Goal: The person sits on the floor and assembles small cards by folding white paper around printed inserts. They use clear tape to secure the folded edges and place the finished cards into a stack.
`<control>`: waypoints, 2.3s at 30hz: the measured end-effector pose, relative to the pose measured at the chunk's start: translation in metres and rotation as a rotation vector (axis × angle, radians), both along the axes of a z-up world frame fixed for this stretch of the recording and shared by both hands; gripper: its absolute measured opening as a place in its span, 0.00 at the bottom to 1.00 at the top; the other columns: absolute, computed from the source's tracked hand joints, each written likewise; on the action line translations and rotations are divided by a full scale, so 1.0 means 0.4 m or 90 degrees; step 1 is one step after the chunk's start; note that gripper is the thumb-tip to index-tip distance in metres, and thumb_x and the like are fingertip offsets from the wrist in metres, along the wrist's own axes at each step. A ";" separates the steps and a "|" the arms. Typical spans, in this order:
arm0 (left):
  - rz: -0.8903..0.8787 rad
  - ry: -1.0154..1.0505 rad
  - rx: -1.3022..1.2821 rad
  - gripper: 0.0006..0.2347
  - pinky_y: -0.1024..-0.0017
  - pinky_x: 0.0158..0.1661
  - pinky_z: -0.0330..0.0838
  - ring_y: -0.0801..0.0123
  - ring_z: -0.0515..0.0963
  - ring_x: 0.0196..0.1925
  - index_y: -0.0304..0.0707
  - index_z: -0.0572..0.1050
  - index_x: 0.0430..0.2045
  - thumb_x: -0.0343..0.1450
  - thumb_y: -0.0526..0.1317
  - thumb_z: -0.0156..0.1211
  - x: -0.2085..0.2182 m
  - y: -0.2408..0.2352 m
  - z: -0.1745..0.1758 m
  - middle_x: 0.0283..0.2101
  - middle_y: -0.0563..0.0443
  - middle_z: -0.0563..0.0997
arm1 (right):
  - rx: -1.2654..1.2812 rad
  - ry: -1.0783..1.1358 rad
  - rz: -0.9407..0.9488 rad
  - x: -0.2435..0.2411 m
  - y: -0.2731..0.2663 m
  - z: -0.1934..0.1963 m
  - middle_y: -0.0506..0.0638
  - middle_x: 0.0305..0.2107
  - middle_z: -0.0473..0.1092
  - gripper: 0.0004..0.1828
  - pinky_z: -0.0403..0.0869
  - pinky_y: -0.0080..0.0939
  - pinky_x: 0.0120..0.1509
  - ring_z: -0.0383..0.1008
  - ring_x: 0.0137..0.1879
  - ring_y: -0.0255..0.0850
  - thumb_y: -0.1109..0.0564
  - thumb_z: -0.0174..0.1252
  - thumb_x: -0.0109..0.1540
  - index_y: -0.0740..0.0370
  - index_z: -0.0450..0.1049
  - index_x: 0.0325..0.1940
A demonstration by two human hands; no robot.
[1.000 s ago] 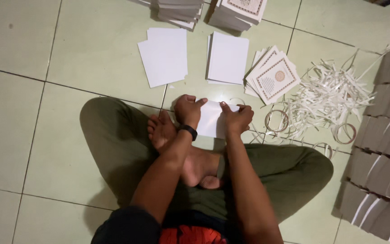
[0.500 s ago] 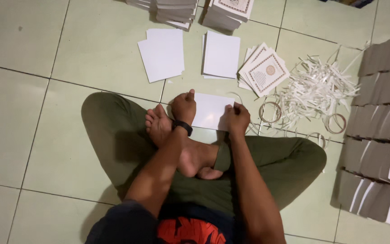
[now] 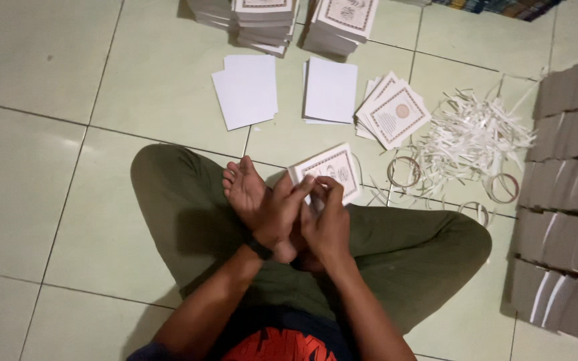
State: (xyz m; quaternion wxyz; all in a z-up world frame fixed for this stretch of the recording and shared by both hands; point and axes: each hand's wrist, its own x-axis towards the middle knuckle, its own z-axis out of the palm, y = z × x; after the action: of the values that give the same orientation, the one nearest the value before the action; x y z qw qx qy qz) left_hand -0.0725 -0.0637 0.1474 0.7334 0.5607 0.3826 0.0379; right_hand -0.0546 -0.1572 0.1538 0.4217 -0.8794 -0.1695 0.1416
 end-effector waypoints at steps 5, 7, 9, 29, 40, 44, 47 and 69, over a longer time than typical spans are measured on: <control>-0.002 -0.174 0.046 0.14 0.63 0.54 0.71 0.63 0.81 0.47 0.28 0.76 0.46 0.72 0.41 0.62 -0.102 0.058 -0.089 0.42 0.42 0.84 | 0.119 -0.113 0.030 0.012 -0.039 0.063 0.53 0.44 0.81 0.24 0.79 0.51 0.51 0.83 0.49 0.52 0.65 0.63 0.60 0.58 0.69 0.61; -0.081 -0.142 0.161 0.15 0.60 0.50 0.73 0.57 0.84 0.44 0.31 0.78 0.44 0.72 0.46 0.63 -0.118 0.071 -0.059 0.38 0.41 0.85 | 0.178 -0.223 0.023 0.038 -0.048 0.079 0.56 0.39 0.82 0.15 0.82 0.47 0.44 0.84 0.44 0.53 0.68 0.68 0.59 0.63 0.81 0.49; -0.209 -0.138 0.214 0.12 0.62 0.40 0.72 0.65 0.80 0.32 0.32 0.76 0.30 0.71 0.46 0.61 -0.126 0.076 0.013 0.24 0.43 0.81 | 0.147 -0.322 0.109 0.062 -0.049 0.121 0.52 0.34 0.81 0.07 0.82 0.43 0.43 0.84 0.39 0.50 0.67 0.68 0.59 0.61 0.84 0.39; -0.442 -0.131 0.490 0.20 0.53 0.42 0.68 0.45 0.78 0.39 0.26 0.69 0.55 0.72 0.42 0.48 -0.142 0.044 0.232 0.36 0.34 0.80 | 0.045 -0.407 0.414 0.087 -0.115 0.277 0.56 0.39 0.75 0.09 0.74 0.44 0.39 0.76 0.39 0.48 0.67 0.60 0.65 0.69 0.74 0.49; -0.432 -0.151 0.464 0.15 0.57 0.43 0.69 0.48 0.78 0.39 0.27 0.70 0.46 0.69 0.37 0.48 -0.137 0.040 0.278 0.35 0.35 0.80 | 0.100 -0.422 0.302 0.055 -0.081 0.301 0.56 0.35 0.77 0.04 0.75 0.41 0.38 0.78 0.37 0.45 0.67 0.63 0.63 0.67 0.75 0.41; -0.413 -0.132 0.421 0.15 0.58 0.43 0.70 0.49 0.79 0.41 0.28 0.70 0.48 0.71 0.40 0.48 -0.141 0.035 0.272 0.38 0.35 0.81 | 0.116 -0.411 0.243 0.048 -0.080 0.287 0.51 0.31 0.76 0.03 0.73 0.38 0.39 0.75 0.34 0.41 0.68 0.62 0.62 0.66 0.77 0.40; -0.375 -0.149 0.460 0.15 0.57 0.46 0.70 0.46 0.80 0.44 0.27 0.70 0.48 0.71 0.40 0.50 -0.138 0.030 0.256 0.40 0.32 0.80 | 0.152 -0.386 0.216 0.040 -0.076 0.293 0.52 0.33 0.77 0.02 0.75 0.39 0.44 0.79 0.38 0.43 0.68 0.60 0.63 0.66 0.77 0.38; -0.339 -0.065 0.844 0.28 0.34 0.57 0.60 0.26 0.78 0.48 0.26 0.64 0.64 0.68 0.42 0.57 -0.134 -0.028 0.191 0.38 0.15 0.78 | 0.061 -0.416 0.252 0.032 -0.090 0.319 0.59 0.40 0.79 0.03 0.79 0.41 0.52 0.82 0.46 0.47 0.67 0.62 0.63 0.69 0.76 0.41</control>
State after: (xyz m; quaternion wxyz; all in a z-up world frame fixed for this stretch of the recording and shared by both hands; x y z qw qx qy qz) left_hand -0.1260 -0.0750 0.2240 0.2396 0.9601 0.0944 0.1088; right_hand -0.0418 -0.1933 0.2814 0.3507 -0.8076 -0.4682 -0.0754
